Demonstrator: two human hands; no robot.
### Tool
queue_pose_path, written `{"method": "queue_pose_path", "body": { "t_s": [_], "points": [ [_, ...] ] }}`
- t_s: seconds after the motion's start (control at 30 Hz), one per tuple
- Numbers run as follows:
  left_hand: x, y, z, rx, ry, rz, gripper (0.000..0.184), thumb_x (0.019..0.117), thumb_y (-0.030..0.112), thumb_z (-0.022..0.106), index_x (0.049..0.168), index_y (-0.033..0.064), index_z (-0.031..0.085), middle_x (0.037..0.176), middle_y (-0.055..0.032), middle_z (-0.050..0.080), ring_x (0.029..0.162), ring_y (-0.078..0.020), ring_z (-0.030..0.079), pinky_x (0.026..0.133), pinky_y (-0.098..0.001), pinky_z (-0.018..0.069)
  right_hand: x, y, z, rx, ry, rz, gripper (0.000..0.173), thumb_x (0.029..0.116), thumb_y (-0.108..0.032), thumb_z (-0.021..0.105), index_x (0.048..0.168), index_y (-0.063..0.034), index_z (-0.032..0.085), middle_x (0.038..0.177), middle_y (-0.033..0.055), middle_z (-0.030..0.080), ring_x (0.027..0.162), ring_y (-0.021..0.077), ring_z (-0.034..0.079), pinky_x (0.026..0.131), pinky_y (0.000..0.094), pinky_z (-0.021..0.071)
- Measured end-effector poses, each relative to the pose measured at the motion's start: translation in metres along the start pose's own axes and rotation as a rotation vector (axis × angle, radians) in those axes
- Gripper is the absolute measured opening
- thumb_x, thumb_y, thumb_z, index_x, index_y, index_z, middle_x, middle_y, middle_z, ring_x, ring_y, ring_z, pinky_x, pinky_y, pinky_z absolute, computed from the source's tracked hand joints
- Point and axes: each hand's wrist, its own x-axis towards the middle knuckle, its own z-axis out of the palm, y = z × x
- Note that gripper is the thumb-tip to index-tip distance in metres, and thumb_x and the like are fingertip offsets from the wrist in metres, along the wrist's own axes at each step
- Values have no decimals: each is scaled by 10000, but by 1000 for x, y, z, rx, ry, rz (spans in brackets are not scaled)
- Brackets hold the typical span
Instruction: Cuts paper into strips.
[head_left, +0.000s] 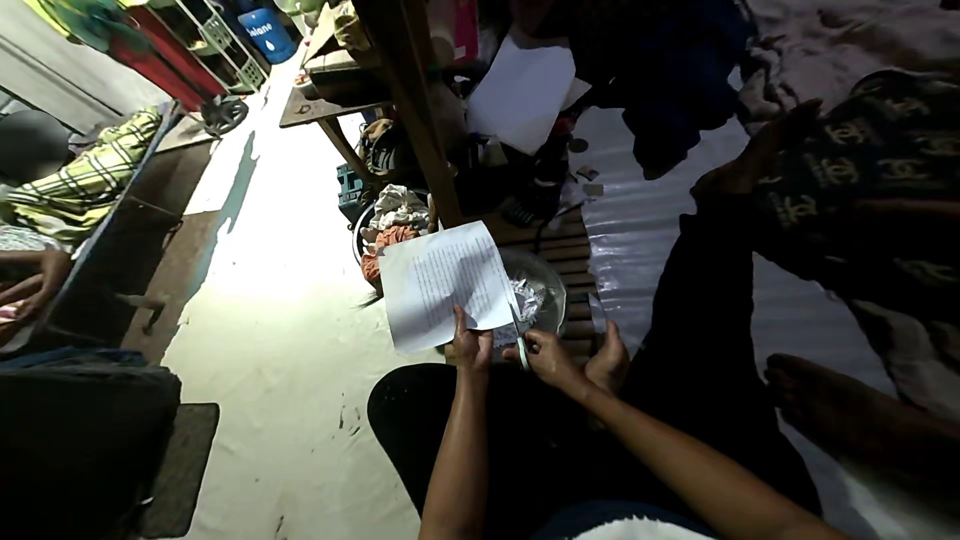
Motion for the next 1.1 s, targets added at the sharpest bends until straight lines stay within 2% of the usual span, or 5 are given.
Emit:
{"method": "queue_pose_path", "body": {
  "t_s": [0.2, 0.33, 0.57, 0.83, 1.1],
  "points": [
    [-3, 0, -3, 30, -45, -15, 311, 1132, 293, 310, 1274, 95, 503, 1093, -65, 691, 1016, -173, 699, 888, -378, 597, -1, -2, 0, 28, -9, 50, 348, 933, -284, 763, 978, 41, 646, 801, 76, 630, 662, 102, 581, 674, 292, 520],
    [-7, 0, 0, 45, -66, 4, 298, 1134, 266, 303, 1252, 93, 513, 1070, -52, 700, 1007, -162, 705, 888, -365, 599, -1, -4, 0, 37, -5, 67, 327, 940, -244, 755, 1029, 52, 648, 836, 91, 645, 672, 106, 595, 686, 295, 534],
    [-9, 2, -1, 20, -84, -7, 315, 1135, 280, 287, 1246, 95, 517, 1071, -57, 702, 1015, -167, 705, 897, -365, 594, -4, -3, 0, 6, 15, -9, 298, 913, -187, 777, 954, 73, 636, 834, 106, 602, 699, 117, 548, 687, 287, 497],
    [-6, 1, -3, 59, -63, 14, 306, 1134, 276, 296, 1272, 94, 500, 1088, -53, 690, 1016, -161, 695, 896, -371, 593, -3, 4, 1, 44, -14, 33, 361, 932, -271, 764, 1029, 57, 650, 862, 100, 633, 712, 116, 582, 713, 306, 529],
    [-7, 1, -1, 46, -62, 6, 294, 1134, 253, 304, 1263, 85, 507, 1080, -71, 696, 1011, -180, 703, 896, -377, 594, -1, -6, -4, 7, -20, 58, 361, 934, -277, 763, 1021, 55, 651, 842, 98, 633, 686, 116, 573, 687, 305, 515]
  ]
}}
